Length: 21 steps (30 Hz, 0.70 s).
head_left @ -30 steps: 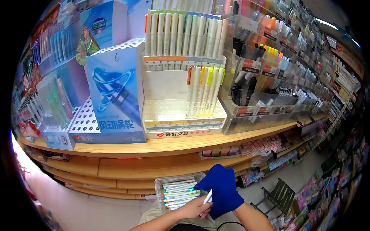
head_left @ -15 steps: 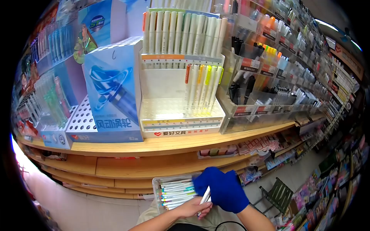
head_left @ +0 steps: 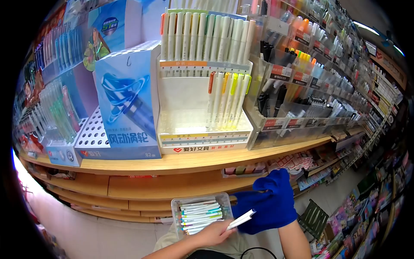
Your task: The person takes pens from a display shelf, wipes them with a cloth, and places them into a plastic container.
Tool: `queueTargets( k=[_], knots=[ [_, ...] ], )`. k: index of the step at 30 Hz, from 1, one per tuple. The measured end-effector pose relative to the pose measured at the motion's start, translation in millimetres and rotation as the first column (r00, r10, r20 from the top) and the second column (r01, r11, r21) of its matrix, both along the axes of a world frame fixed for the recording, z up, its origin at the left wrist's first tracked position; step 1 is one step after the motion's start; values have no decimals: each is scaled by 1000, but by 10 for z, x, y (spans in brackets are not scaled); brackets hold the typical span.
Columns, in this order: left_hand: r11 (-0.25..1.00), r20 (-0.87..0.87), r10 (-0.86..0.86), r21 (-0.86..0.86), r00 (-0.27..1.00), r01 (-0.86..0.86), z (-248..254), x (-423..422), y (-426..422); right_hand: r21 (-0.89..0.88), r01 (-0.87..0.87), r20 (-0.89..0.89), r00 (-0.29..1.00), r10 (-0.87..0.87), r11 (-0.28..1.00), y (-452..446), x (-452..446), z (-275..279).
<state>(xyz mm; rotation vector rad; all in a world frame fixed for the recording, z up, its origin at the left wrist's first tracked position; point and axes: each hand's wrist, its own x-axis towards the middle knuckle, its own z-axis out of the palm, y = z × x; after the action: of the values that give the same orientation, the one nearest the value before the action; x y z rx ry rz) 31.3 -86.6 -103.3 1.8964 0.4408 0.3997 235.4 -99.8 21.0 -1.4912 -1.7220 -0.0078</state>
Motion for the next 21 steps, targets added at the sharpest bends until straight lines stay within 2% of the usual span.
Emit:
queueTargets(
  k=[2, 3, 4, 6, 8, 9, 12, 14, 15, 16, 17, 18, 20, 21],
  knots=[
    [981, -157, 87, 183, 984, -57, 158, -133, 77, -53, 51, 14, 999, -50, 997, -78, 28, 51],
    [975, -253, 115, 214, 961, -60, 293, -203, 126, -31, 50, 93, 995, -47, 998, -106, 58, 17],
    [937, -258, 158, 344, 953, -62, 162, -279, 196, -26, 50, 162, 986, -45, 998, -130, 92, -9],
    [923, -430, 233, 380, 872, -59, 249, -429, 300, -26, 51, 282, 958, -41, 998, -172, 159, -57],
    [831, -437, 324, 556, 839, -31, 75, -574, 384, -12, 55, 324, 945, -48, 998, -197, 204, -136],
    [771, -431, 370, 636, 823, -14, -21, -614, 420, 12, 59, 314, 948, -59, 998, -197, 226, -199],
    [736, -373, 373, 677, 849, -26, -166, -655, 470, 63, 62, 187, 980, -73, 996, -204, 210, -291],
    [802, -304, 336, 589, 892, -101, 13, -615, 502, -24, 33, -129, 991, -36, 999, -226, 103, -189],
    [831, -286, 322, 542, 902, -125, 173, -592, 520, -105, -24, -377, 926, -18, 994, -296, -9, -51],
    [856, -265, 311, 496, 913, -148, 388, -563, 536, -180, -97, -616, 787, -35, 979, -285, -37, 6],
    [835, -174, 317, 518, 932, -187, 732, -517, 525, -220, -149, -809, 580, -95, 964, -275, -65, 62],
    [827, -63, 305, 513, 950, -231, 1002, -499, 549, -258, -214, -933, 310, -185, 942, -264, -34, 44],
    [817, 161, 267, 485, 950, -312, 1475, -465, 622, -165, -334, -980, -52, -193, 928, -256, 80, -162],
    [704, 254, 257, 612, 932, -361, 1724, -440, 682, -55, -370, -986, -126, -109, 928, -237, 179, -423]
  ],
)
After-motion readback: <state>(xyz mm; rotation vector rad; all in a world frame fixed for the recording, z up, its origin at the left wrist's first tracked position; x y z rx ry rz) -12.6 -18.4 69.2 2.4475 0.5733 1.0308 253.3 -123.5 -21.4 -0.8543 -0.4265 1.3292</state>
